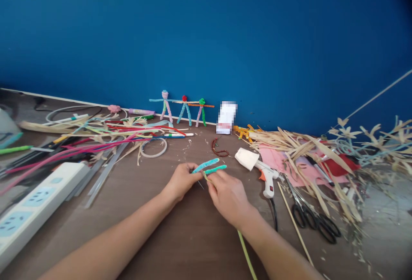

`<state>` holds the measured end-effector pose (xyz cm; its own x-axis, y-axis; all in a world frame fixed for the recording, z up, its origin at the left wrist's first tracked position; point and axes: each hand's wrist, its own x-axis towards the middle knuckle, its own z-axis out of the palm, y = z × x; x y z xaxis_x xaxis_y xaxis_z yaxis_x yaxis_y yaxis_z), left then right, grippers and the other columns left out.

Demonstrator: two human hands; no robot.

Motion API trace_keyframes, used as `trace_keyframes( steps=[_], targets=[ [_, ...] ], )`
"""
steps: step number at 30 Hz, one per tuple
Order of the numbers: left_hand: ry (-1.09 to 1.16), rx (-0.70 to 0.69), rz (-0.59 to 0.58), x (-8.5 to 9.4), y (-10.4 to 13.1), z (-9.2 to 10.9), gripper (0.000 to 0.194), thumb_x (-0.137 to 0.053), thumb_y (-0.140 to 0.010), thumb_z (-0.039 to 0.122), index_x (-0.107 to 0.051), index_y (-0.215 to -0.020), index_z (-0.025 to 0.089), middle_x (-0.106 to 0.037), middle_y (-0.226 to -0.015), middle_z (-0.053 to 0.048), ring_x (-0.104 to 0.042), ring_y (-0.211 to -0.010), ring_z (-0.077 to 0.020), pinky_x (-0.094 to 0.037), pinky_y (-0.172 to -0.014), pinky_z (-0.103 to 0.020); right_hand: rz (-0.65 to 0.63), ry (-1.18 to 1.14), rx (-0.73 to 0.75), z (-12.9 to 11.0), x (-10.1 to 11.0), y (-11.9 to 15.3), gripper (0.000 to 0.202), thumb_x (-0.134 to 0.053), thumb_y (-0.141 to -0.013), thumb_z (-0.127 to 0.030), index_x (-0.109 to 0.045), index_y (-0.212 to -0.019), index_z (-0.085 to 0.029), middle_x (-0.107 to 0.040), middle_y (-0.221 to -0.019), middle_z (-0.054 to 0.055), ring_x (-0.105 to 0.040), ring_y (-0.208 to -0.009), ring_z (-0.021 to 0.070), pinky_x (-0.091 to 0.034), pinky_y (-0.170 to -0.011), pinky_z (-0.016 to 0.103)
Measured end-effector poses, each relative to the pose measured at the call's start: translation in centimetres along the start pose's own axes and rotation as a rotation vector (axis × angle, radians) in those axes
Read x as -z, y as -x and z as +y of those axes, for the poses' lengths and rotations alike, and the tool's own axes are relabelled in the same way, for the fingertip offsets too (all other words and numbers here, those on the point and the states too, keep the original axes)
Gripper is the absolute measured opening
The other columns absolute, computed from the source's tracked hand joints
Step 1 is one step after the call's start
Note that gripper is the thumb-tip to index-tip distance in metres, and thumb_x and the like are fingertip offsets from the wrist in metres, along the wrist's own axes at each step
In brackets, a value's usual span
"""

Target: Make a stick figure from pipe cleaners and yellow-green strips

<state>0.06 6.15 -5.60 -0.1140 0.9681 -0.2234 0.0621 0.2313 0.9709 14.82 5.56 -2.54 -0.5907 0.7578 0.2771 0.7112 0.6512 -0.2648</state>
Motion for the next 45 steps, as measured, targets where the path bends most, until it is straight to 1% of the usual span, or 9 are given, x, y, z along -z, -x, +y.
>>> trace_keyframes(
  steps=[4, 7, 15, 19, 23, 33, 38, 42, 45],
  targets=[
    [-0.109, -0.01, -0.118, 0.5, -0.1, 0.2, 0.007, -0.053, -0.055, 0.02, -0.053, -0.057, 0.013, -0.038, -0.041, 0.009, -0.027, -0.04, -0.0044, -0.019, -0.041, -0.018, 0.0, 0.021, 0.119, 0.5, 1.2, -0.5, 0.016, -0.043, -0.081, -0.017, -0.059, -0.078, -0.018, -0.057, -0.085, 0.008, -0.046, -0.086, 0.0194, -0.034, -0.074, 0.03],
    [-0.167, -0.02, -0.24, 0.8, 0.1, 0.4, 0.009, -0.055, -0.054, 0.021, -0.055, -0.056, 0.013, -0.042, -0.043, 0.007, -0.031, -0.044, -0.0059, -0.021, -0.044, -0.019, -0.079, -0.129, 0.128, 1.3, 1.4, -0.9, 0.016, -0.045, -0.08, -0.019, -0.061, -0.079, -0.019, -0.059, -0.081, 0.005, -0.048, -0.084, 0.0176, -0.034, -0.075, 0.03],
    [-0.177, 0.074, -0.476, 0.7, 1.1, 1.2, 0.015, -0.057, -0.055, 0.025, -0.059, -0.065, 0.014, -0.046, -0.047, 0.006, -0.028, -0.04, -0.0055, -0.017, -0.039, -0.02, -0.302, -0.689, -0.188, 2.9, 0.7, -1.2, 0.016, -0.054, -0.072, -0.028, -0.061, -0.071, -0.014, -0.057, -0.061, -0.001, -0.047, -0.055, 0.0087, -0.034, -0.05, 0.018],
    [-0.196, 0.051, -0.438, 0.6, 1.2, 1.4, 0.018, -0.061, -0.054, 0.028, -0.055, -0.063, 0.014, -0.041, -0.045, 0.007, -0.03, -0.042, -0.006, -0.02, -0.042, -0.019, -0.284, -0.734, -0.297, 3.0, 0.4, -1.3, 0.014, -0.058, -0.065, -0.026, -0.061, -0.067, -0.013, -0.055, -0.058, -0.002, -0.045, -0.052, 0.0072, -0.033, -0.047, 0.016],
    [-0.211, -0.053, -0.363, 0.5, 1.3, 1.3, 0.016, -0.061, -0.055, 0.027, -0.053, -0.061, 0.014, -0.046, -0.051, 0.006, -0.037, -0.049, -0.0074, -0.026, -0.048, -0.019, -0.268, -0.784, -0.316, 3.1, 0.2, -1.4, 0.011, -0.059, -0.063, -0.023, -0.06, -0.066, -0.013, -0.053, -0.057, -0.002, -0.042, -0.05, 0.0061, -0.033, -0.046, 0.016],
    [-0.279, -0.244, -0.362, 0.7, 1.6, 1.6, 0.015, -0.061, -0.058, 0.027, -0.057, -0.058, 0.013, -0.051, -0.051, 0.003, -0.041, -0.049, -0.0078, -0.029, -0.047, -0.018, -0.407, -1.149, -0.573, 3.3, 0.1, -1.6, 0.01, -0.06, -0.059, -0.02, -0.054, -0.063, -0.014, -0.051, -0.046, -0.005, -0.041, -0.039, 0.0048, -0.029, -0.039, 0.016],
    [0.014, -0.237, -0.402, 0.8, 1.4, 1.3, 0.015, -0.064, -0.059, 0.026, -0.056, -0.06, 0.013, -0.051, -0.052, 0.003, -0.04, -0.048, -0.0056, -0.029, -0.047, -0.018, -0.506, -1.446, -0.532, 3.4, -0.5, -1.4, 0.016, -0.06, -0.06, -0.026, -0.05, -0.06, -0.015, -0.052, -0.039, -0.004, -0.045, -0.035, 0.0078, -0.03, -0.038, 0.018],
    [0.333, -0.103, -0.349, 0.5, 1.0, 0.8, 0.02, -0.065, -0.061, 0.028, -0.053, -0.066, 0.013, -0.049, -0.052, 0.005, -0.028, -0.037, -0.0008, -0.018, -0.037, -0.017, -0.395, -1.531, -0.449, 3.2, -1.7, -1.1, 0.018, -0.062, -0.064, -0.028, -0.05, -0.061, -0.015, -0.047, -0.036, -0.007, -0.041, -0.034, 0.0059, -0.03, -0.042, 0.019],
    [0.408, -0.08, -0.322, 0.4, 0.8, 0.8, 0.02, -0.067, -0.06, 0.026, -0.054, -0.067, 0.012, -0.054, -0.062, 0.002, -0.029, -0.037, 0.0009, -0.016, -0.035, -0.017, -0.295, -1.474, -0.465, 3.1, -2.2, -1.1, 0.019, -0.064, -0.063, -0.029, -0.051, -0.063, -0.015, -0.042, -0.035, -0.009, -0.037, -0.033, 0.0044, -0.028, -0.042, 0.02]
  ],
)
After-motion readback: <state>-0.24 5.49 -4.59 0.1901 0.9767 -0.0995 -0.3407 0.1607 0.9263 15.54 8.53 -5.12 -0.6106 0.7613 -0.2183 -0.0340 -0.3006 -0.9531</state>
